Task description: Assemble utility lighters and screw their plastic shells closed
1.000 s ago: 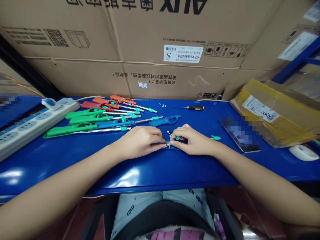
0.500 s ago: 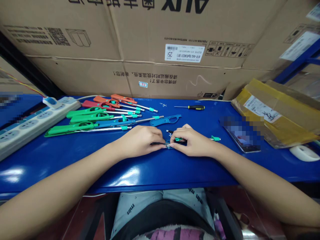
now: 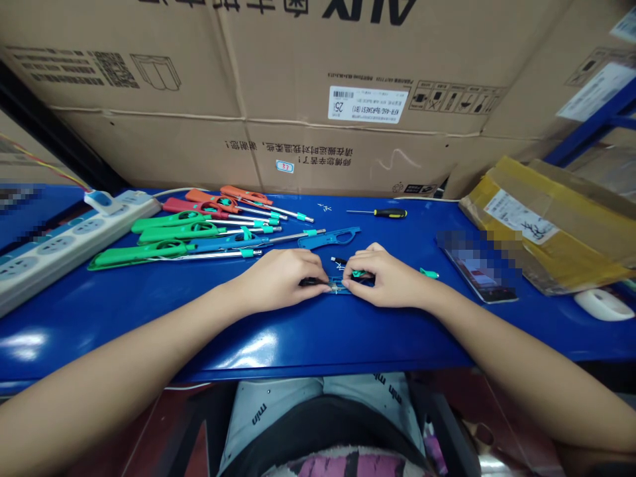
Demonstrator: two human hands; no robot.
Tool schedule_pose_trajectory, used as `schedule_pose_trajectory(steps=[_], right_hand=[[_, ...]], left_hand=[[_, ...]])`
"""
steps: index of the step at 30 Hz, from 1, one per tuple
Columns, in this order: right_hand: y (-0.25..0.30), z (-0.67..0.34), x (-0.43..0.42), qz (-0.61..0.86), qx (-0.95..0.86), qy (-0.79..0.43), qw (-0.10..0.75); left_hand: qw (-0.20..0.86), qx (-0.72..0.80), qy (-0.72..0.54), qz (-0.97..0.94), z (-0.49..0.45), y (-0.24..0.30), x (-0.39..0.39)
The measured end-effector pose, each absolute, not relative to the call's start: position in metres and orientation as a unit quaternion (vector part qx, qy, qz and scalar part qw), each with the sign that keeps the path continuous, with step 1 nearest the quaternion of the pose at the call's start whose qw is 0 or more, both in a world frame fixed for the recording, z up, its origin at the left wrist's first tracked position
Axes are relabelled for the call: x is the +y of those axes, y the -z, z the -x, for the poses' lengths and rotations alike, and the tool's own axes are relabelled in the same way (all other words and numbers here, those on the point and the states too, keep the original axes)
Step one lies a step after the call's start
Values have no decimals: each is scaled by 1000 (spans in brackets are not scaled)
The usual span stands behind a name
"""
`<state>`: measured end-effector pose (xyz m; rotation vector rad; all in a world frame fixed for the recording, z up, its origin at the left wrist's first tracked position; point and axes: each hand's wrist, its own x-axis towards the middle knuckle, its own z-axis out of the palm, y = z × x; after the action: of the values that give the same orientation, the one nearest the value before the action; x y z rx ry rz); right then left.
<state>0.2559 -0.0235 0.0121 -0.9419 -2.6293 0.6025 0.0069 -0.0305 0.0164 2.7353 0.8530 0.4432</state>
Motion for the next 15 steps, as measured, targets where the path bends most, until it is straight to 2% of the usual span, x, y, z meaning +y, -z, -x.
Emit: schedule_pose_trajectory(steps=[15], right_hand=[[-11,-254,-23,333,-904,-228,140]], left_hand=[[-38,172,-207,-963,-4,-13,-31]])
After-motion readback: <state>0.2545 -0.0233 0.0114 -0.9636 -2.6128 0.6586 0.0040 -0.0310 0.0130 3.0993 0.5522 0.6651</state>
